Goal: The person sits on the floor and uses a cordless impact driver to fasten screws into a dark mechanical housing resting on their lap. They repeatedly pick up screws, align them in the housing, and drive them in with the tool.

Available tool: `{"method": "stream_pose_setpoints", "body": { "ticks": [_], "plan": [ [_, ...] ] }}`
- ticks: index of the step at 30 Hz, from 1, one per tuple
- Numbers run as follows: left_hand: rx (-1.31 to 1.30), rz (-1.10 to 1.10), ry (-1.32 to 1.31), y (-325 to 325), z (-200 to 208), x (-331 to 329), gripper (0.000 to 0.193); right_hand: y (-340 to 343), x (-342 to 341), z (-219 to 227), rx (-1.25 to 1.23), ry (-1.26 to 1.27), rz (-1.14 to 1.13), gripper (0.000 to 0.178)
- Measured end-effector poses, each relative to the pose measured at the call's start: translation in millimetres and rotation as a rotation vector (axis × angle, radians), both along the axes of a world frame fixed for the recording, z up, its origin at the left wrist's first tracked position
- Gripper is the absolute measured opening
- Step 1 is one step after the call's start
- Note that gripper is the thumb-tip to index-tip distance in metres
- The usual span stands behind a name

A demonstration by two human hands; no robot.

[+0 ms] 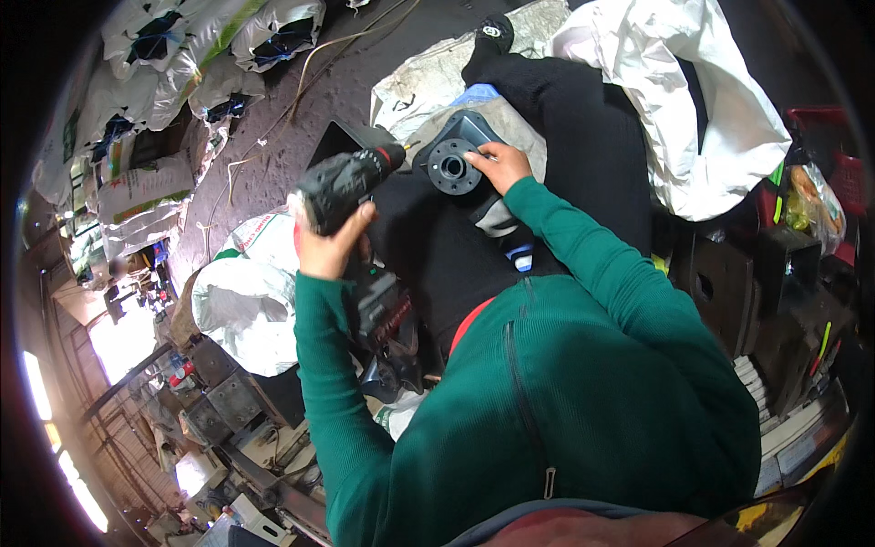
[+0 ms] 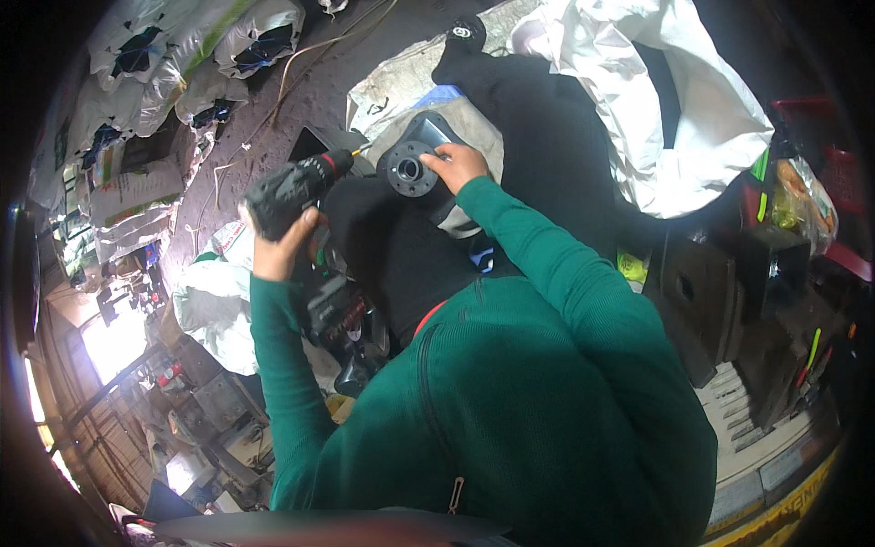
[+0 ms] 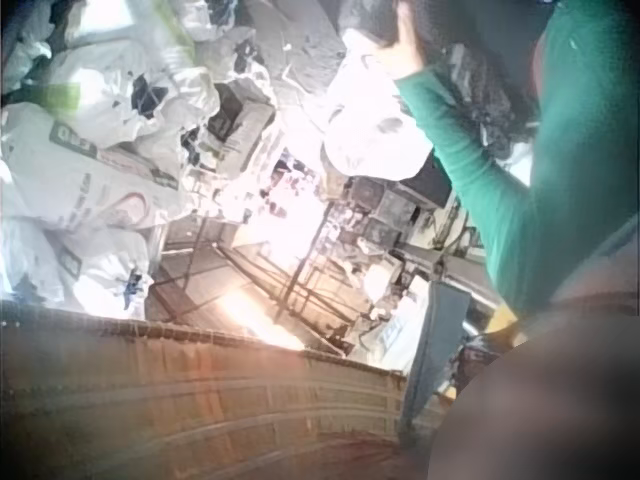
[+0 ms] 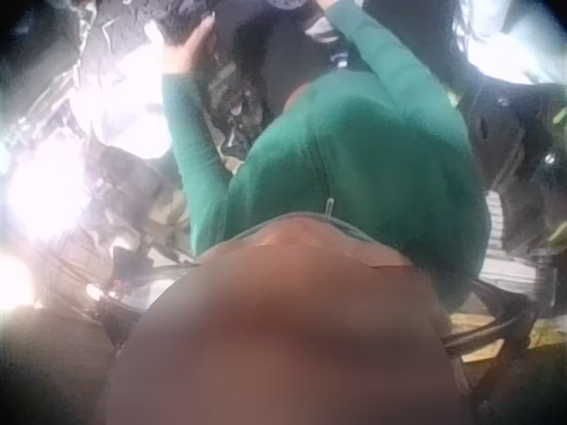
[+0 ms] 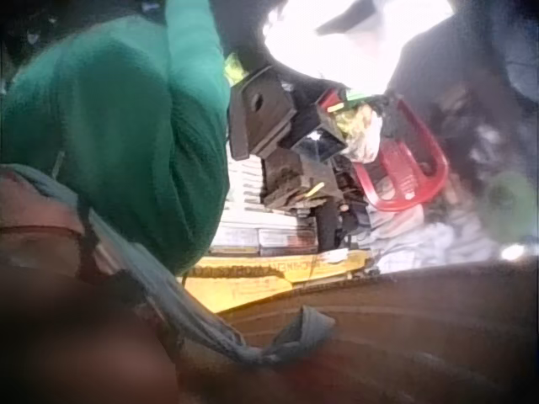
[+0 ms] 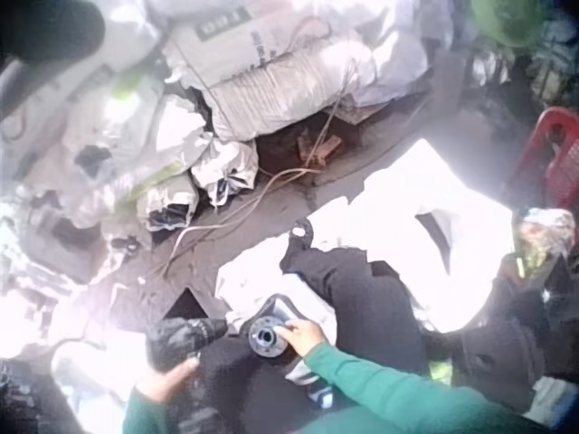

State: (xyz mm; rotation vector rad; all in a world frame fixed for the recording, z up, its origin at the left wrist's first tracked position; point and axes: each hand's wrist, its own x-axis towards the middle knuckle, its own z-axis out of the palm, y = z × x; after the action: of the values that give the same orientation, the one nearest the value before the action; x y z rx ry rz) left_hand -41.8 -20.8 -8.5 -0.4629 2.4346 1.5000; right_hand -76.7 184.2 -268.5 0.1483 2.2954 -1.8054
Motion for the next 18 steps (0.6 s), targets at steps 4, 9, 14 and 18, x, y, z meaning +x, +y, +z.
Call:
{"method": "stream_pose_setpoints", "body": {
  "ticks": [4, 9, 14, 18],
  "plan": [
    [-0.166, -0.076, 0.028, 7.0, 7.4, 52.0, 0.038, 27.5, -6.9, -5.9, -1.596, -0.604, 0.165, 0.040],
    [-0.191, -0.327, 0.074, 26.5, -11.6, 86.5, 0.028, 44.4, 11.5, 25.7, -1.793, -0.778, 0.013, 0.040],
    [-0.202, -0.273, 0.133, 36.1, -13.6, 87.7, 0.030, 38.4, 18.9, 66.7, -1.721, -0.852, 0.022, 0.043],
    [-0.207, -0.337, 0.149, 37.4, -8.4, 79.2, 0.033, 36.5, 22.9, 76.0, -1.682, -0.867, 0.032, 0.041]
  ]
}}
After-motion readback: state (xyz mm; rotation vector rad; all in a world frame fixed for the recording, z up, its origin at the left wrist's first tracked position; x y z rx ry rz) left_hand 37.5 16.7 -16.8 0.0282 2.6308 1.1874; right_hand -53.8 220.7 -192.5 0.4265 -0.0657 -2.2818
